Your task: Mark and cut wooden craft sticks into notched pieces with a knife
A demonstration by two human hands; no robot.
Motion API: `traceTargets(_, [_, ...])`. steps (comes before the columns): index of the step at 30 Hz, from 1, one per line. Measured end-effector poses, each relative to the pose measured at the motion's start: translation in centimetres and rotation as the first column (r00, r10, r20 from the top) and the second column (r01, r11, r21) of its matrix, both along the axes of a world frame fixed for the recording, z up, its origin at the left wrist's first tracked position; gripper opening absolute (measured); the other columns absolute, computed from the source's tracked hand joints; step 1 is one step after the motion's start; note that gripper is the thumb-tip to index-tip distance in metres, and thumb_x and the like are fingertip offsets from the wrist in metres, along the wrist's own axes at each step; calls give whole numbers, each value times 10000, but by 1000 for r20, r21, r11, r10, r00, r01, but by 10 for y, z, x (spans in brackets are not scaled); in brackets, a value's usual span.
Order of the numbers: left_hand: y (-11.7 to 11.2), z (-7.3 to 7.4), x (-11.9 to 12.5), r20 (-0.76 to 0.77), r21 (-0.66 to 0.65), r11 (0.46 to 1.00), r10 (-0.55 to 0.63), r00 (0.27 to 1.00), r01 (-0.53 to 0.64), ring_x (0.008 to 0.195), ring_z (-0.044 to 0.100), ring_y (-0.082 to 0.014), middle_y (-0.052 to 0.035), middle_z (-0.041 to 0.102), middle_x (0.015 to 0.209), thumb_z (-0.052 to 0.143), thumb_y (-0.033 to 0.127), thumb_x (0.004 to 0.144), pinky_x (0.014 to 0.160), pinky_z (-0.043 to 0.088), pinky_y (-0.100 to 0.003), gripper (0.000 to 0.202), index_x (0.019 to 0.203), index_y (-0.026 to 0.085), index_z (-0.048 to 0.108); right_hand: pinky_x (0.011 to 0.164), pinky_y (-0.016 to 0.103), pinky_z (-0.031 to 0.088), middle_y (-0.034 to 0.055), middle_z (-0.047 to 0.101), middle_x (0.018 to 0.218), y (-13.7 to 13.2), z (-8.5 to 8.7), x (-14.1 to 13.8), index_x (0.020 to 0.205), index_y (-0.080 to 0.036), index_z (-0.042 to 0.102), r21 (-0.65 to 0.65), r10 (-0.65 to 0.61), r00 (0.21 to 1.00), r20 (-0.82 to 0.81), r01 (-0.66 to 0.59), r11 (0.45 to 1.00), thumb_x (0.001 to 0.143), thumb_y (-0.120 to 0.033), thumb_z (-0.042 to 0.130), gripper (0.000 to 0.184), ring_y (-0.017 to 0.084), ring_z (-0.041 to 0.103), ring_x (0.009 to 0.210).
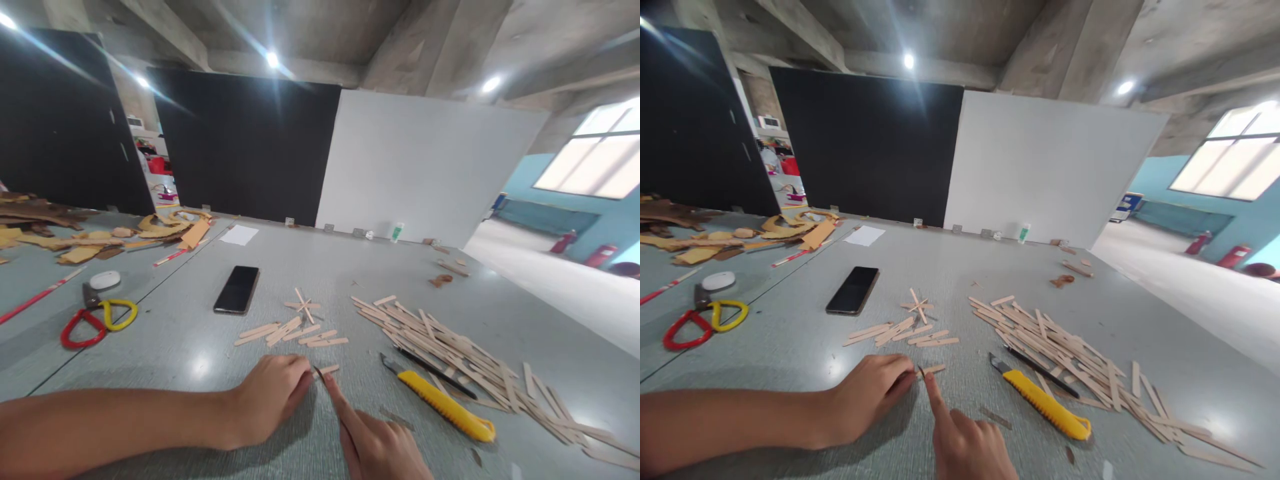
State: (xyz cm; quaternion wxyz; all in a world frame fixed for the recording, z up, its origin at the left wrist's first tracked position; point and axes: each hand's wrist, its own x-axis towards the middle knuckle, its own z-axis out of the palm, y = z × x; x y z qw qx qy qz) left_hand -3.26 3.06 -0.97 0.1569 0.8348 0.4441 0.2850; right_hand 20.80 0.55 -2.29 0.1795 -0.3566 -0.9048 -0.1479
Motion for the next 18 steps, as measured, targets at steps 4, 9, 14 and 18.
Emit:
traceTargets(4, [1,-2,-1,-8,9,1000,-13,1000,13,681,642,-175,-14,692,788,430,215,1072,642,436,-289,272,877,194,619,377,255,429,-88,663,574,1,0,0,1626,-112,273,-9,-1,1000,-9,1,1000,919,-61,434,727,169,642,361])
traceTargets(9, [2,-3,-1,-42,12,1000,-13,999,13,661,644,-176,-9,685,770,410,233,1085,619,418,-286,271,884,196,590,380,264,415,-87,655,569,0,1,-2,1591,-109,317,-7,-2,1000,-13,2,1000,935,-68,421,665,171,646,369])
traceTargets(14, [3,-1,0,-78,13,1000,5,997,-4,566,613,-175,4,650,682,390,243,1085,559,353,-293,281,870,196,565,396,271,416,-85,662,577,-2,3,-4,1592,-112,290,-8,-6,1000,-8,6,1000,923,-54,398,680,173,661,385])
traceTargets(18, [3,3,0,-101,10,1000,5,995,-4,547,599,-174,4,637,666,370,253,1087,544,317,-295,291,874,196,560,416,274,416,-76,682,598,-3,2,-4,1586,-120,323,-12,-26,1000,-4,26,1000,927,-62,427,670,174,666,397])
